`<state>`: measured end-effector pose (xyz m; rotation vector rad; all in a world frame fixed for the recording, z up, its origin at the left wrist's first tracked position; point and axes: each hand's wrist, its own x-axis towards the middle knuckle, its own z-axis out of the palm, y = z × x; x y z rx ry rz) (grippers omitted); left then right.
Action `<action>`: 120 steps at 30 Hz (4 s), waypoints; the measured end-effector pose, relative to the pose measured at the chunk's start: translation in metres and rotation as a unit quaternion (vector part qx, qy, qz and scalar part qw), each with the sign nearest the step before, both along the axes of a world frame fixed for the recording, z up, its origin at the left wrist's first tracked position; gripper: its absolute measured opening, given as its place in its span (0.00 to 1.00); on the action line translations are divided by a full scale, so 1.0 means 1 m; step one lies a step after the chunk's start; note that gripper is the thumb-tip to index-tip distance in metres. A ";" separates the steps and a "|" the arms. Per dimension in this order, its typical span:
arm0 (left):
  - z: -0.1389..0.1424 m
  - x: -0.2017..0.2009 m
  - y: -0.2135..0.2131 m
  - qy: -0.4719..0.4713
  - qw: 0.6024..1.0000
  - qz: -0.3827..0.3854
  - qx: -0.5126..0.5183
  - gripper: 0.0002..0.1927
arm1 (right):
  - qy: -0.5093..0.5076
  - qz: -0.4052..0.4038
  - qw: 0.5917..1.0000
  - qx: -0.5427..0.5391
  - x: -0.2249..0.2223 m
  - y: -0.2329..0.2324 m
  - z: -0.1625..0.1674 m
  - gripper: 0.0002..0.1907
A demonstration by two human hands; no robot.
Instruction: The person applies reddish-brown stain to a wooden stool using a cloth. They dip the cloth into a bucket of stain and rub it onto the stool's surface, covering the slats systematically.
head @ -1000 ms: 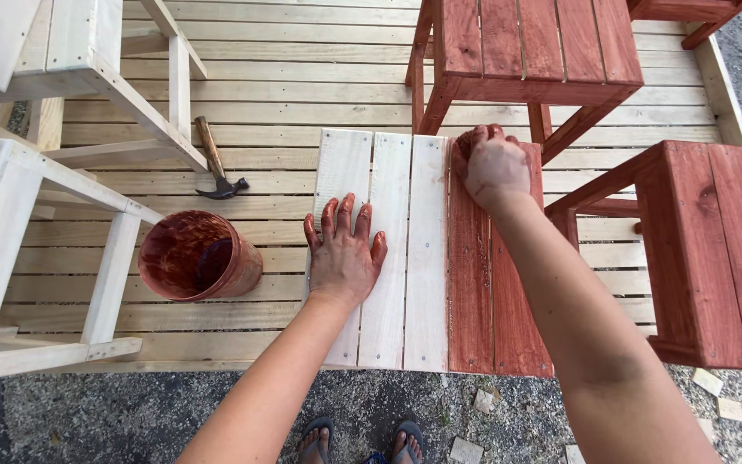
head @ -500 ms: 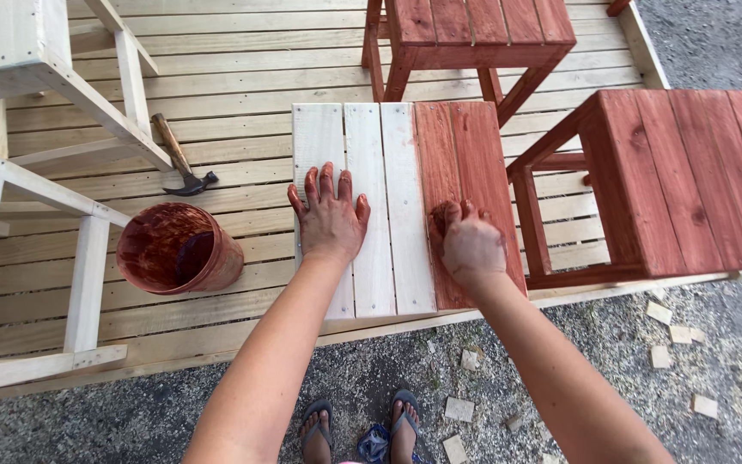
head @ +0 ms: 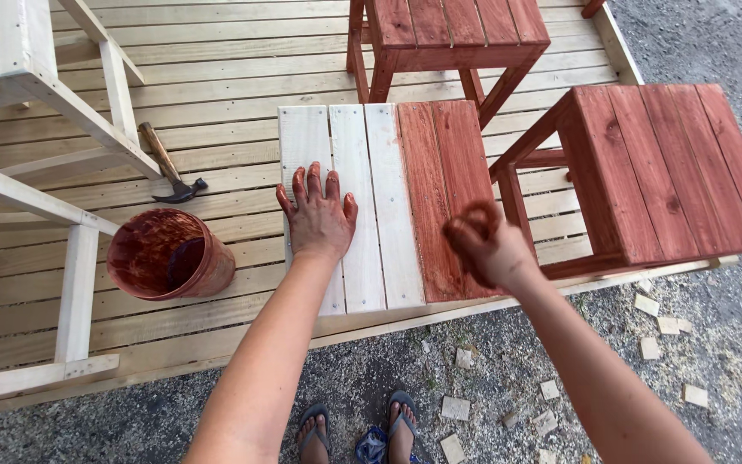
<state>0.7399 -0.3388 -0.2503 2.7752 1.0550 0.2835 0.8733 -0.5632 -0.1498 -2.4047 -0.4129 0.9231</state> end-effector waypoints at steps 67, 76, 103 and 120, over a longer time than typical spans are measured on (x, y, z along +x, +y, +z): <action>0.005 -0.001 0.001 0.001 1.000 -0.010 -0.019 0.32 | -0.263 0.219 0.938 -0.046 -0.025 -0.013 -0.058 0.20; 0.000 0.000 0.000 0.019 1.000 -0.009 -0.010 0.32 | -0.327 0.275 0.898 -0.103 0.061 0.072 -0.070 0.23; 0.005 -0.001 0.001 0.044 0.999 0.010 0.009 0.33 | -0.430 0.238 0.871 -0.004 0.190 0.146 -0.087 0.41; 0.003 -0.002 0.003 0.011 1.000 0.000 0.002 0.31 | -0.407 0.247 0.879 0.007 0.013 -0.045 -0.080 0.22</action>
